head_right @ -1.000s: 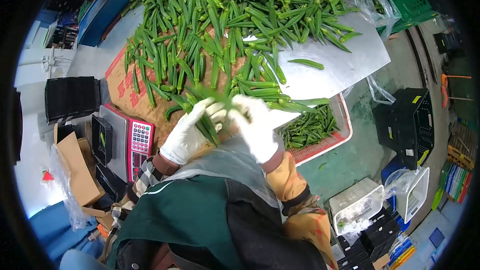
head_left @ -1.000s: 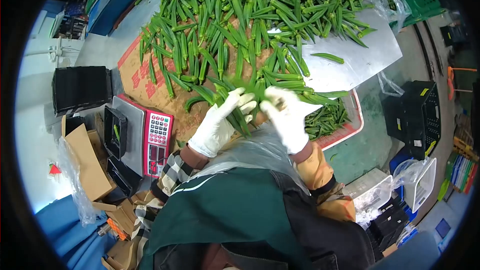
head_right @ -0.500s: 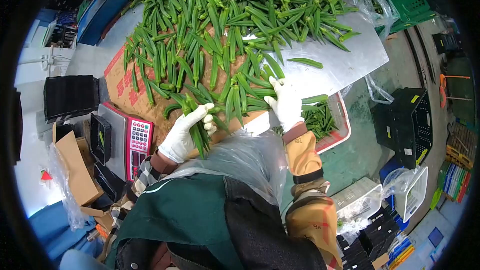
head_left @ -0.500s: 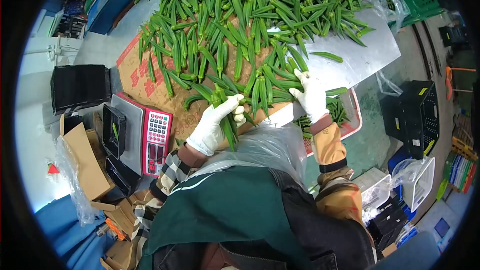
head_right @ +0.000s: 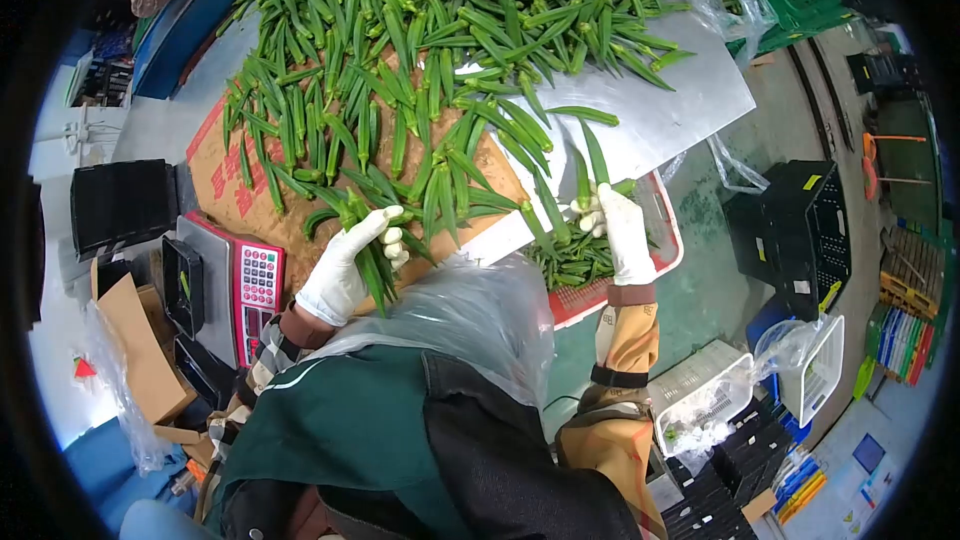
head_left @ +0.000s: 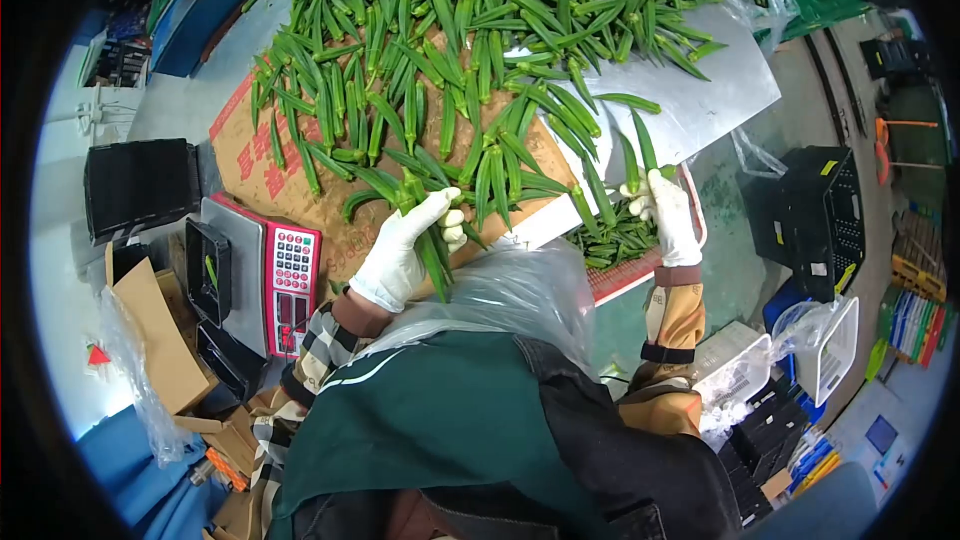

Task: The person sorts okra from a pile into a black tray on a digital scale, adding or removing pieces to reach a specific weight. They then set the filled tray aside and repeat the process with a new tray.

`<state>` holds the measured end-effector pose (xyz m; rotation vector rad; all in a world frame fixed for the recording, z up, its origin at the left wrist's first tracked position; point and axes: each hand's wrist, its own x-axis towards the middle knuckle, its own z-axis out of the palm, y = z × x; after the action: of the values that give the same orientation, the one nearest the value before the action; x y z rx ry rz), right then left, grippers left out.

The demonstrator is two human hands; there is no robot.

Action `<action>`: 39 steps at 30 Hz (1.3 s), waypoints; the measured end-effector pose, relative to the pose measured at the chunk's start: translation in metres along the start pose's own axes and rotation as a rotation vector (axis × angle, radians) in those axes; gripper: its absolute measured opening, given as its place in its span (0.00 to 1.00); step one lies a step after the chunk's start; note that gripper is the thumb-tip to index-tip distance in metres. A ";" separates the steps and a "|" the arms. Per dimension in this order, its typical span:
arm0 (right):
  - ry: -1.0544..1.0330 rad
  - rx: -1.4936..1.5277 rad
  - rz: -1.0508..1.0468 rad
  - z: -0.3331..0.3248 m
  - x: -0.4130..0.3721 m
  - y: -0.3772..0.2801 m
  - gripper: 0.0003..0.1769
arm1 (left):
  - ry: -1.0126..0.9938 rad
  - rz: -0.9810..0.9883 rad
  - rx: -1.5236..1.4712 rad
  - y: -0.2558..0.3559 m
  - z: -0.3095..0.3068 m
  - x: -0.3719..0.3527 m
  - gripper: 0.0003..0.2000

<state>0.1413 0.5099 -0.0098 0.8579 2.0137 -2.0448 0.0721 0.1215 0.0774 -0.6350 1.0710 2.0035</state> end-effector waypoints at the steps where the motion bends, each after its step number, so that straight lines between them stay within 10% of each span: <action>1: 0.028 0.104 0.053 0.009 -0.007 -0.009 0.33 | 0.005 0.000 0.004 0.000 0.000 0.000 0.18; 9: -0.546 1.047 0.065 0.032 -0.020 0.008 0.38 | -0.030 0.000 -0.002 0.000 -0.003 -0.003 0.20; 19: -0.929 -0.243 0.128 0.186 -0.074 -0.029 0.30 | -0.157 0.029 0.013 0.001 0.009 -0.012 0.25; 27: 0.213 -1.037 -0.754 0.144 -0.012 0.015 0.18 | 0.019 0.009 -0.112 0.002 -0.018 -0.019 0.19; 33: 0.280 -0.753 -0.648 0.100 -0.003 0.024 0.12 | 0.034 -0.004 -0.117 0.001 -0.020 -0.020 0.18; 36: 0.118 -0.151 -0.150 0.057 0.000 0.031 0.09 | 0.041 0.000 -0.100 0.001 -0.024 -0.021 0.18; 39: 0.349 -0.475 -0.285 0.032 -0.013 0.029 0.13 | 0.021 0.002 -0.113 -0.001 -0.027 -0.019 0.18</action>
<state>0.1562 0.4735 -0.0305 0.9120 2.7917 -1.4838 0.0856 0.0910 0.0762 -0.7158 0.9767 2.0746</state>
